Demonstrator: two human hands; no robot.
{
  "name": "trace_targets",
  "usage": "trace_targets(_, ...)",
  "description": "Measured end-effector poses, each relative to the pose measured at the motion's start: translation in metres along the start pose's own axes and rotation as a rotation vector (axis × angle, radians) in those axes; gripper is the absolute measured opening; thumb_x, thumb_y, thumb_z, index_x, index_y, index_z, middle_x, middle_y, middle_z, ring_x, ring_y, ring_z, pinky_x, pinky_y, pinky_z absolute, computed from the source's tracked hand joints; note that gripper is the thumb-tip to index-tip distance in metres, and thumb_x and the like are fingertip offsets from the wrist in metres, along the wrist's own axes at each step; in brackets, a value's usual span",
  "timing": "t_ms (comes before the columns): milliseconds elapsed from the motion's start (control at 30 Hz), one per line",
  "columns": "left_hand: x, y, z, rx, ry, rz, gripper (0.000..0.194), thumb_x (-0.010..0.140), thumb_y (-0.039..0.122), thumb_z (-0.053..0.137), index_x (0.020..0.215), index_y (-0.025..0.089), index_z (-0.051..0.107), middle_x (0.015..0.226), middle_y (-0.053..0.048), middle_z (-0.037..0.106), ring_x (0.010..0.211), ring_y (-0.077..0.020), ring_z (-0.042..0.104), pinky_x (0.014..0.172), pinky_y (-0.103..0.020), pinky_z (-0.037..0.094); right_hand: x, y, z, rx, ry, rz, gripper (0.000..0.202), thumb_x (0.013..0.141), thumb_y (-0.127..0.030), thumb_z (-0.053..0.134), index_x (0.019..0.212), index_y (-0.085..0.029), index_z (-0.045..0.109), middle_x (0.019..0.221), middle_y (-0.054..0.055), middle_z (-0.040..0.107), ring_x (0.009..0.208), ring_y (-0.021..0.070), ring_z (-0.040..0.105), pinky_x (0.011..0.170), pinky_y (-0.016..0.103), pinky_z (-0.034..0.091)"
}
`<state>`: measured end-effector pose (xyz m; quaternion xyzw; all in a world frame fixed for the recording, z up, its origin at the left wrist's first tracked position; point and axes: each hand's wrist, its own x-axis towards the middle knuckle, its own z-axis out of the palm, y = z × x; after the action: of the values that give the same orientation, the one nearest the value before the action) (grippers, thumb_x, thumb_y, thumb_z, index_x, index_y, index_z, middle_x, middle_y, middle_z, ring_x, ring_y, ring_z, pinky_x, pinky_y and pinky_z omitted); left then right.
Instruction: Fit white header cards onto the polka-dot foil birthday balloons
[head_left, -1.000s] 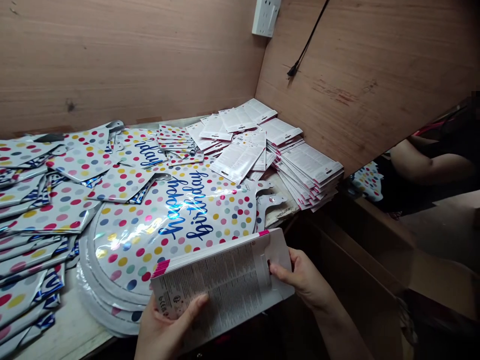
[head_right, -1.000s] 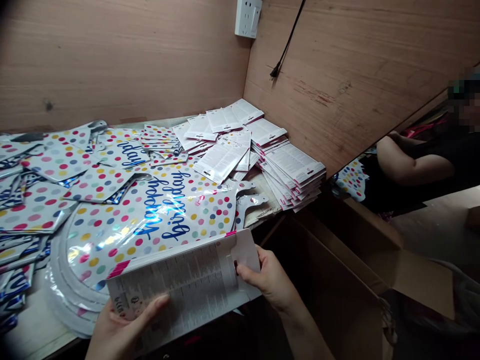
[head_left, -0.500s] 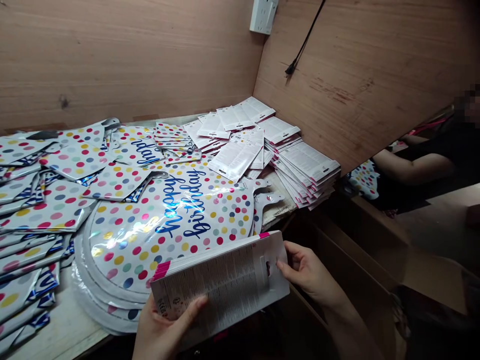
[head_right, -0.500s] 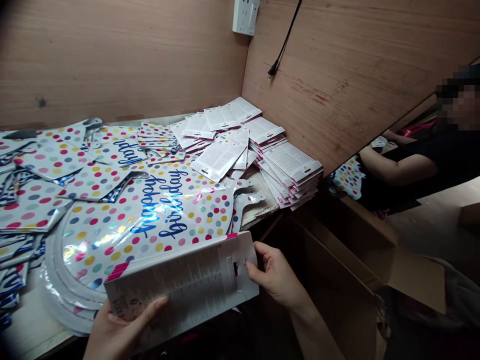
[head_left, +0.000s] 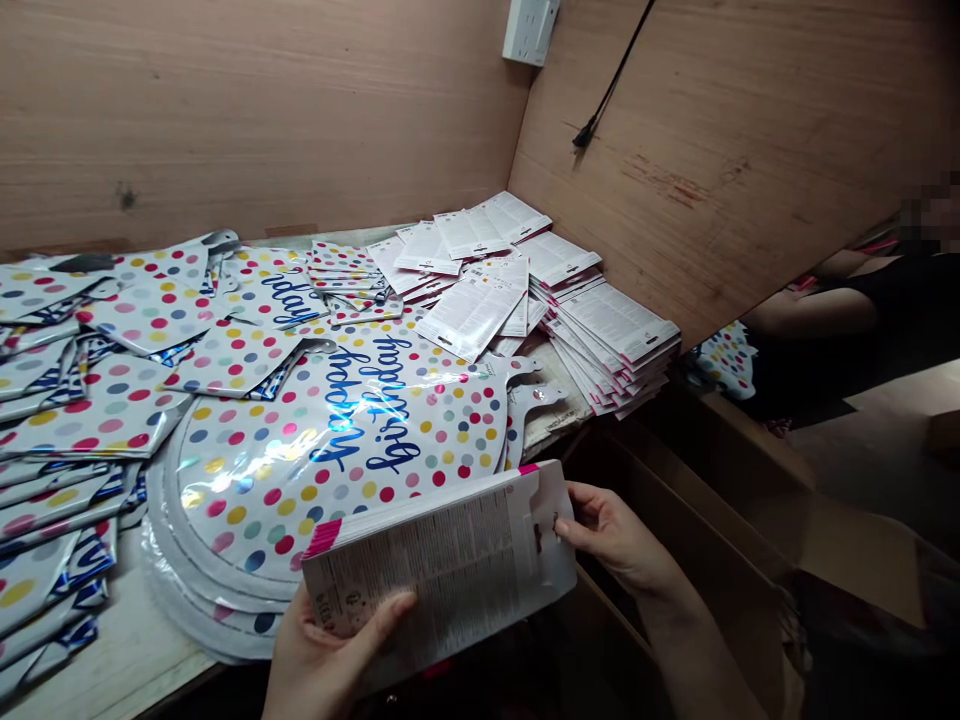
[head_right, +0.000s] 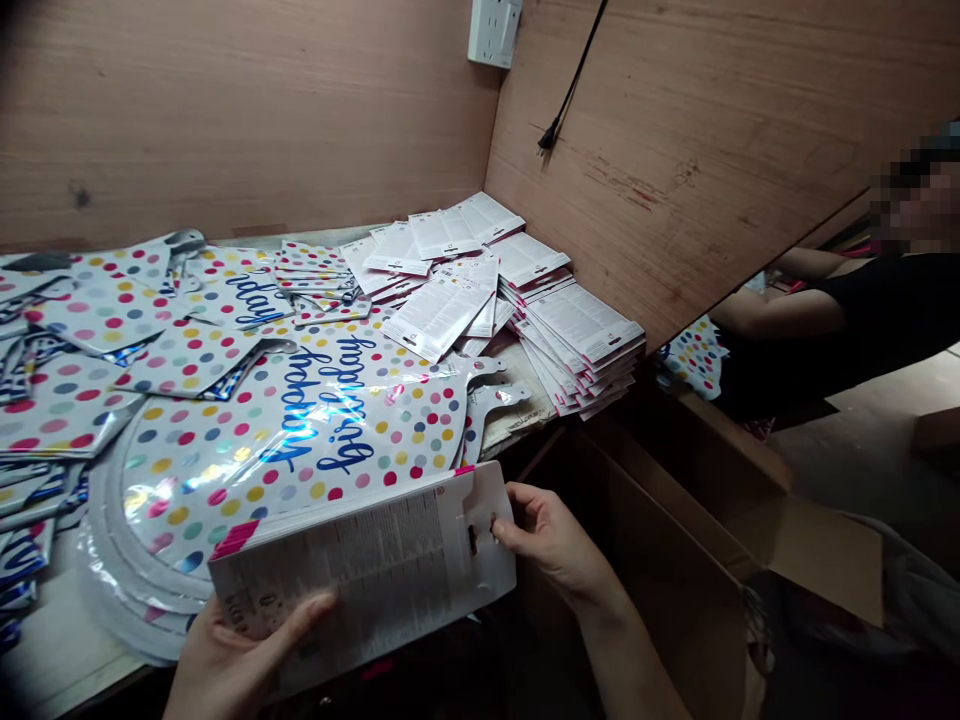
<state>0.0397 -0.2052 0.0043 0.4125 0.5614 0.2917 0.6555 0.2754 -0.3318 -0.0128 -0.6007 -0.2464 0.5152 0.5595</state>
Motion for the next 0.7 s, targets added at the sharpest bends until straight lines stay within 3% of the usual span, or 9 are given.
trace_targets(67, -0.001, 0.0, -0.001, 0.018, -0.004, 0.04, 0.072, 0.045, 0.039, 0.092, 0.108, 0.016, 0.065, 0.082, -0.006, 0.077, 0.076, -0.0275, 0.074, 0.066, -0.029, 0.062, 0.0, 0.002, 0.0, -0.011, -0.011, -0.003, 0.03, 0.082, -0.035, 0.07, 0.106, -0.018, 0.067, 0.096, 0.006, 0.069, 0.089, 0.0202, 0.063, 0.08, 0.03, 0.05)
trace_targets(267, -0.008, -0.005, -0.002, 0.096, -0.021, 0.132, 0.061, 0.046, 0.04, 0.091, 0.097, 0.016, 0.069, 0.078, -0.006, 0.076, 0.077, -0.0289, 0.073, 0.069, -0.031, 0.062, 0.003, 0.009, 0.011, -0.172, 0.203, -0.124, 0.024, 0.083, -0.029, 0.065, 0.105, -0.019, 0.066, 0.098, 0.004, 0.068, 0.09, 0.0187, 0.061, 0.085, 0.03, 0.048)
trace_targets(433, -0.004, 0.005, 0.001, 0.022, -0.003, 0.03, 0.081, 0.042, 0.039, 0.092, 0.114, 0.017, 0.062, 0.082, -0.005, 0.077, 0.078, -0.0294, 0.073, 0.068, -0.031, 0.062, 0.0, 0.01, -0.002, -0.095, 0.031, -0.094, 0.034, 0.085, -0.036, 0.065, 0.115, -0.02, 0.064, 0.105, 0.006, 0.069, 0.094, 0.0188, 0.062, 0.081, 0.027, 0.049)
trace_targets(567, 0.004, 0.006, 0.0, -0.022, -0.047, -0.059, 0.09, 0.043, 0.037, 0.092, 0.123, 0.017, 0.056, 0.079, -0.005, 0.076, 0.075, -0.0297, 0.073, 0.059, -0.029, 0.06, -0.004, 0.014, -0.008, 0.059, -0.033, -0.041, 0.044, 0.076, -0.046, 0.073, 0.108, -0.017, 0.067, 0.092, 0.007, 0.071, 0.076, 0.0169, 0.064, 0.065, 0.023, 0.049)
trace_targets(700, 0.01, -0.002, -0.002, -0.078, -0.115, -0.129, 0.088, 0.044, 0.035, 0.092, 0.122, 0.016, 0.056, 0.086, -0.01, 0.076, 0.076, -0.0295, 0.073, 0.057, -0.027, 0.058, -0.013, 0.011, 0.003, 0.354, -0.009, 0.04, 0.04, 0.07, -0.048, 0.075, 0.093, -0.016, 0.072, 0.081, 0.007, 0.072, 0.065, 0.0187, 0.065, 0.057, 0.025, 0.05)
